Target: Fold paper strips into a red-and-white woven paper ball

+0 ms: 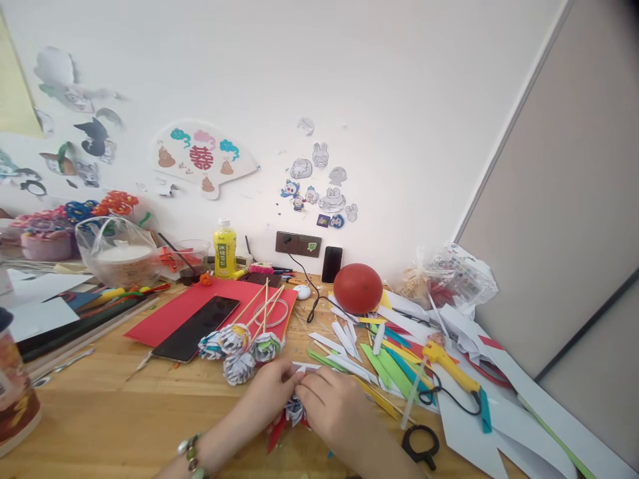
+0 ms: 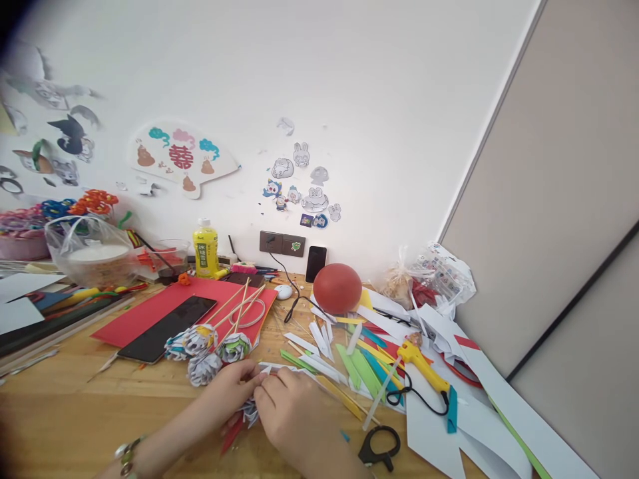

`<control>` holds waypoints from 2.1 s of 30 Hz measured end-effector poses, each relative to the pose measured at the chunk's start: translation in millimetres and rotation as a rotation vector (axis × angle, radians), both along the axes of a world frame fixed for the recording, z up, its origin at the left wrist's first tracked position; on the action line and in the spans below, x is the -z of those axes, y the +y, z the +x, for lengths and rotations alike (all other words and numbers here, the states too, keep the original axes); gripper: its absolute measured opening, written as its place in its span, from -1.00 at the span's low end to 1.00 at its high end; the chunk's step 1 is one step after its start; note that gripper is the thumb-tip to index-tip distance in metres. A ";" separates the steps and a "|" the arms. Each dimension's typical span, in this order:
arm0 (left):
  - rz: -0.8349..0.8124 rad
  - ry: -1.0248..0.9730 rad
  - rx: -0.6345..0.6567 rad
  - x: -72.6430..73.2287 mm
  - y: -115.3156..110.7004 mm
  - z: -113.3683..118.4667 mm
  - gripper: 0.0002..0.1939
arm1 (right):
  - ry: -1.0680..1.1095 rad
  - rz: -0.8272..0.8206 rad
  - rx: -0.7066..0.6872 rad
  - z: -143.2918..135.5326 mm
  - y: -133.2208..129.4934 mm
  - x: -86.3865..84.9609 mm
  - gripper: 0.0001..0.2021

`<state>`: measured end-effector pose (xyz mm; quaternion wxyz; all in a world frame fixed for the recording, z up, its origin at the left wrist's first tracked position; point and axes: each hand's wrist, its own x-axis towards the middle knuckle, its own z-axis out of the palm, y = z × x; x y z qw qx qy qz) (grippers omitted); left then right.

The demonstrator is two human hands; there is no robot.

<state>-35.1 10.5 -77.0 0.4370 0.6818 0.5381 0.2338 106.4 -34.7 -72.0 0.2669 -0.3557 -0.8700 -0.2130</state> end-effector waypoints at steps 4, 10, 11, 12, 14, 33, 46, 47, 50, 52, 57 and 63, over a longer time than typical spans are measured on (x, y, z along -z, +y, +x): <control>-0.035 0.013 0.021 3.4 0.6 0.7 -0.73 | 0.041 -0.066 0.006 0.9 1.9 4.0 -0.76; 0.002 0.002 -0.007 -1.0 1.1 -0.3 -0.74 | 0.007 -0.069 -0.070 2.4 -2.9 0.8 -0.71; 0.002 0.000 -0.009 -1.7 0.5 -0.3 -0.74 | 0.010 -0.099 -0.095 3.5 -3.3 -1.1 -0.71; 0.001 -0.002 -0.009 -2.2 -0.2 -0.3 -0.74 | 0.031 -0.148 -0.113 4.8 -3.5 -3.1 -0.73; -0.004 -0.008 -0.008 -2.6 -1.5 -0.1 -0.77 | 0.128 -0.277 -0.122 7.4 -3.9 -6.7 -0.82; -0.071 -0.093 -0.022 3.1 4.2 -3.7 -0.75 | 0.350 -0.498 -0.147 9.0 -6.4 -10.2 -0.80; -0.100 -0.423 0.065 1.5 13.4 -9.7 -0.57 | 0.540 -0.469 -0.042 13.8 9.0 4.5 -0.83; -0.071 -0.419 0.068 1.9 14.4 -10.6 -0.55 | 0.525 -0.425 -0.024 13.5 8.9 3.9 -0.82; -0.002 -0.396 0.156 -2.7 9.4 -10.2 -0.55 | 0.513 -0.260 0.075 12.4 7.8 -1.0 -0.92; 0.004 -0.395 0.228 -9.0 1.1 -6.7 -0.56 | 0.516 -0.240 0.094 11.9 8.0 -4.1 -0.94; 0.105 -0.412 0.101 -15.3 -13.1 4.8 -0.55 | 0.558 -0.278 -0.018 12.1 11.9 -1.9 -0.95; 0.328 -0.213 0.017 -12.8 -12.0 4.7 -0.87 | 0.715 -0.211 0.038 8.4 11.2 6.7 -0.92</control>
